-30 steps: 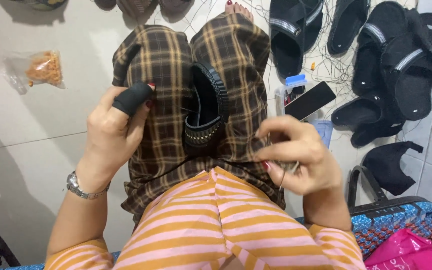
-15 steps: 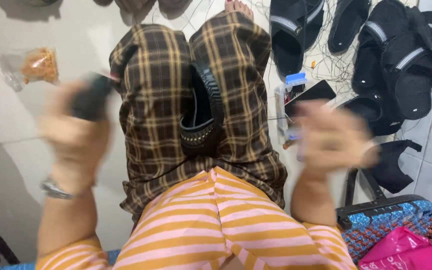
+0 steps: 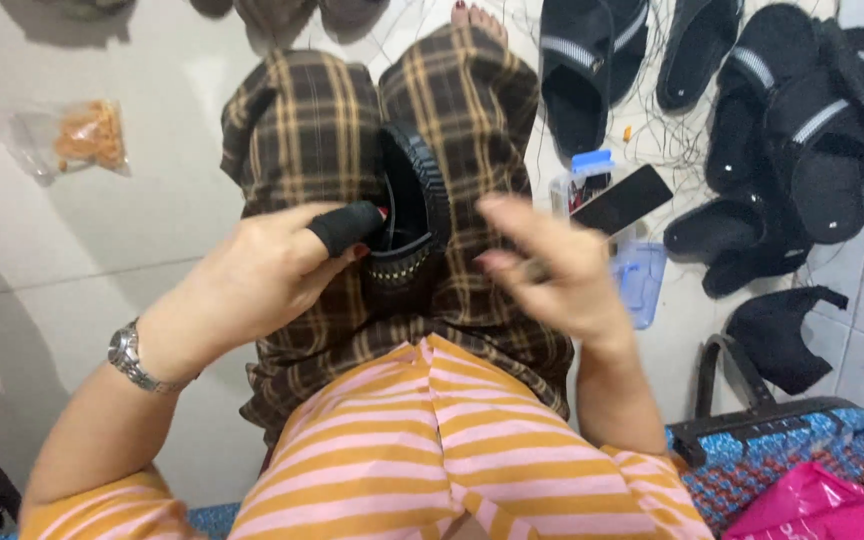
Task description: Hand-sewing the upper part of a black shoe using a needle and thread while sitting on the floor.
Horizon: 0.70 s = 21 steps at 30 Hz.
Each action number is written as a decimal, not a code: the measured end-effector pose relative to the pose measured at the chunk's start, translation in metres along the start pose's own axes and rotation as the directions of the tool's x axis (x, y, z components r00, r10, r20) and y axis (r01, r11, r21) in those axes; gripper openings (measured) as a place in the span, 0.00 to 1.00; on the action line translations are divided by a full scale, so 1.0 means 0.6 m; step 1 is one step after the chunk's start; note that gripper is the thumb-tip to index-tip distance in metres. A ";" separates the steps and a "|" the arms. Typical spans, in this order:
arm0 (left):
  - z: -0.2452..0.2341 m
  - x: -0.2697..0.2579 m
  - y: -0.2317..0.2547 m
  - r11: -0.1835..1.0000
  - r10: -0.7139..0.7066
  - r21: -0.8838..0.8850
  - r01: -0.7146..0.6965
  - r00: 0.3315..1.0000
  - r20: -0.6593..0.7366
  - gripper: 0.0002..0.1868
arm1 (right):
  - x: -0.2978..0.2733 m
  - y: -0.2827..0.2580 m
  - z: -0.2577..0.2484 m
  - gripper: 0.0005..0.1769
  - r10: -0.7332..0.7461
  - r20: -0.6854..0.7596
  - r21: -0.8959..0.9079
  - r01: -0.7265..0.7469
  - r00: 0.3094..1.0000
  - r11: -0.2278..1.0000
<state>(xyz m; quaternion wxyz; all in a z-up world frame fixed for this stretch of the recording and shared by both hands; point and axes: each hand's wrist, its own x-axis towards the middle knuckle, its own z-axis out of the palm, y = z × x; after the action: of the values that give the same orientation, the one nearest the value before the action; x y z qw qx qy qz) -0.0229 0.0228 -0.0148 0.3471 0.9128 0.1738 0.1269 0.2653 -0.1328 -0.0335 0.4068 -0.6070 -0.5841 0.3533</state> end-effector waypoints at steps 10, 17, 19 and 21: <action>-0.048 0.012 0.029 0.672 -0.712 0.282 0.685 0.494 0.498 0.34 | 0.001 0.027 0.049 0.08 -0.018 0.000 0.798 0.011 1.000 0.603; -0.054 0.048 0.031 0.599 -0.141 -0.574 0.558 0.780 0.610 0.17 | 0.025 0.084 0.065 0.11 0.252 -0.164 0.889 0.032 0.954 0.457; -0.010 0.046 0.036 0.462 -0.239 -0.767 0.446 0.895 0.376 0.15 | 0.025 0.077 0.076 0.11 0.287 -0.128 0.899 -0.011 0.949 0.437; 0.023 0.051 0.022 0.342 -0.361 -0.905 0.252 0.925 0.121 0.13 | 0.027 0.073 0.084 0.11 0.313 -0.097 0.905 -0.047 0.945 0.424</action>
<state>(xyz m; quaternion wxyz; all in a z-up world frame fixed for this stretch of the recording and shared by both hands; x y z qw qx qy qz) 0.0128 0.0179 -0.0124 0.7936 0.5193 0.2619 0.1789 0.2394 -0.1120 -0.0936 0.6943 -0.4001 -0.1845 0.5691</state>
